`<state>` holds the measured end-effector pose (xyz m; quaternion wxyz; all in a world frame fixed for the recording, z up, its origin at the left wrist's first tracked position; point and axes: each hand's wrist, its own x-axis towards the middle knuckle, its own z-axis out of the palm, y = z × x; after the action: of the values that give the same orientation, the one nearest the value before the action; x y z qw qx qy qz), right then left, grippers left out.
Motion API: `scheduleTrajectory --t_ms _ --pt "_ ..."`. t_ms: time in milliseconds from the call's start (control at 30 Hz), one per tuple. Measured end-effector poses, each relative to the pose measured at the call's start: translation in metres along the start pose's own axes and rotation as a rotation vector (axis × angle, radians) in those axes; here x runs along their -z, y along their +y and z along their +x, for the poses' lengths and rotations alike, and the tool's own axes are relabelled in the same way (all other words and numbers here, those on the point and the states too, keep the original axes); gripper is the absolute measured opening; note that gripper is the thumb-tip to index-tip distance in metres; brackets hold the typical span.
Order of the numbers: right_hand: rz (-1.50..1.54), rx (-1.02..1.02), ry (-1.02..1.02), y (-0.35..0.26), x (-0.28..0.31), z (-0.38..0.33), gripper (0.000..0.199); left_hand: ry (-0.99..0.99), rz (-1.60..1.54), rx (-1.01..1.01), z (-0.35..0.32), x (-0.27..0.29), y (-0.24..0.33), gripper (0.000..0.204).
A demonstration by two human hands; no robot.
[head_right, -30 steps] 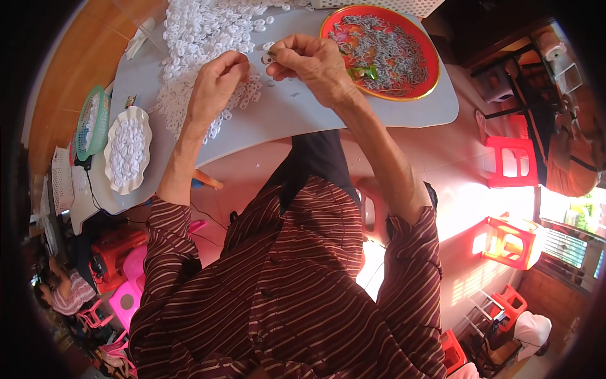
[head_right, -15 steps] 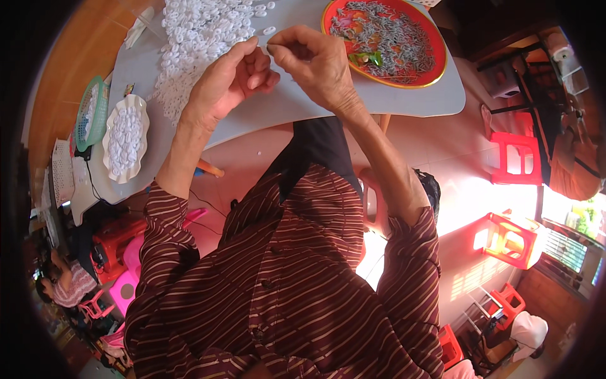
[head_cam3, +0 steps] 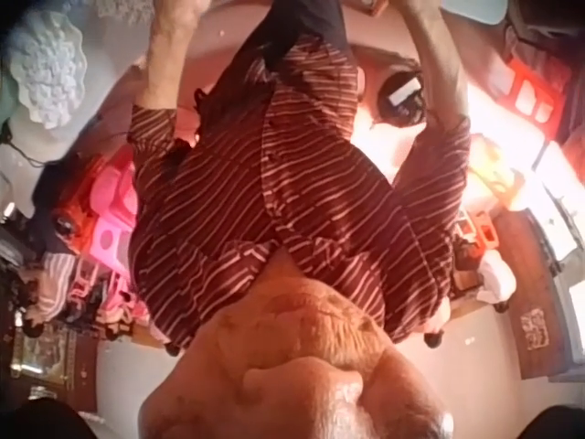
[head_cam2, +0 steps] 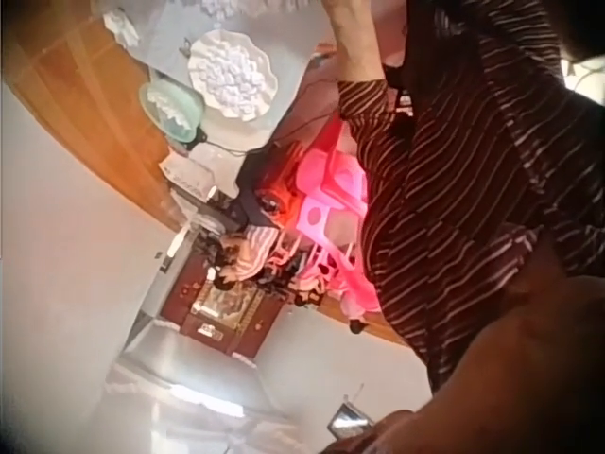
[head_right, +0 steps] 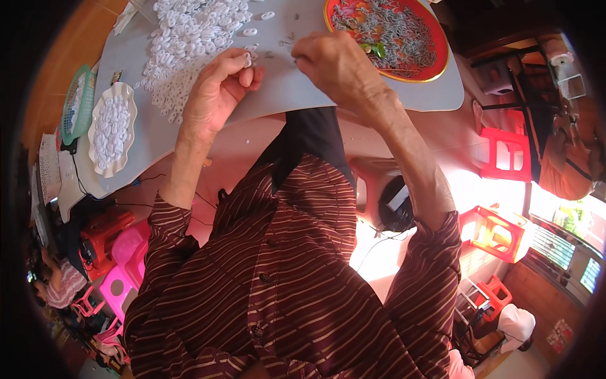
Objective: Assembling small metal components onto white plastic pieces at a workspace table.
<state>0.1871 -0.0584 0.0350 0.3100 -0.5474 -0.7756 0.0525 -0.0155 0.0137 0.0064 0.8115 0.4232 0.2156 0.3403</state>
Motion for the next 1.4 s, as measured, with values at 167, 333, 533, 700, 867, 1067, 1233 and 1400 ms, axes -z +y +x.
scheduleTrajectory --t_ms 167,333,533,700,867,1067,1233,1400 --pt "-0.181 -0.015 -0.181 -0.003 -0.012 0.001 0.003 -0.015 -0.121 -0.006 -0.001 0.000 -0.013 0.010" --pt "-0.383 0.130 -0.126 0.004 -0.023 0.009 0.005 0.012 -0.094 0.000 -0.003 0.001 -0.014 0.009" --pt "0.224 -0.381 -0.038 -0.021 -0.010 0.007 0.009 0.020 0.009 0.022 -0.006 0.002 -0.012 0.012" --pt "0.937 -0.600 0.149 -0.014 -0.032 -0.010 0.014 0.010 0.018 0.017 -0.006 -0.007 -0.013 0.014" --pt "1.108 -0.527 0.242 -0.012 -0.040 -0.013 0.014 0.017 0.101 -0.002 -0.005 -0.022 -0.013 0.010" --pt "1.200 -0.569 0.380 -0.017 -0.040 -0.015 0.012 0.052 0.170 -0.127 0.000 -0.028 -0.025 0.010" --pt "1.155 -0.573 0.311 -0.012 -0.039 -0.019 0.013 0.005 0.205 -0.110 0.000 -0.027 -0.026 0.010" --pt "1.181 -0.507 0.271 -0.008 -0.039 -0.020 0.012 -0.049 0.285 -0.075 -0.001 -0.026 -0.025 0.009"
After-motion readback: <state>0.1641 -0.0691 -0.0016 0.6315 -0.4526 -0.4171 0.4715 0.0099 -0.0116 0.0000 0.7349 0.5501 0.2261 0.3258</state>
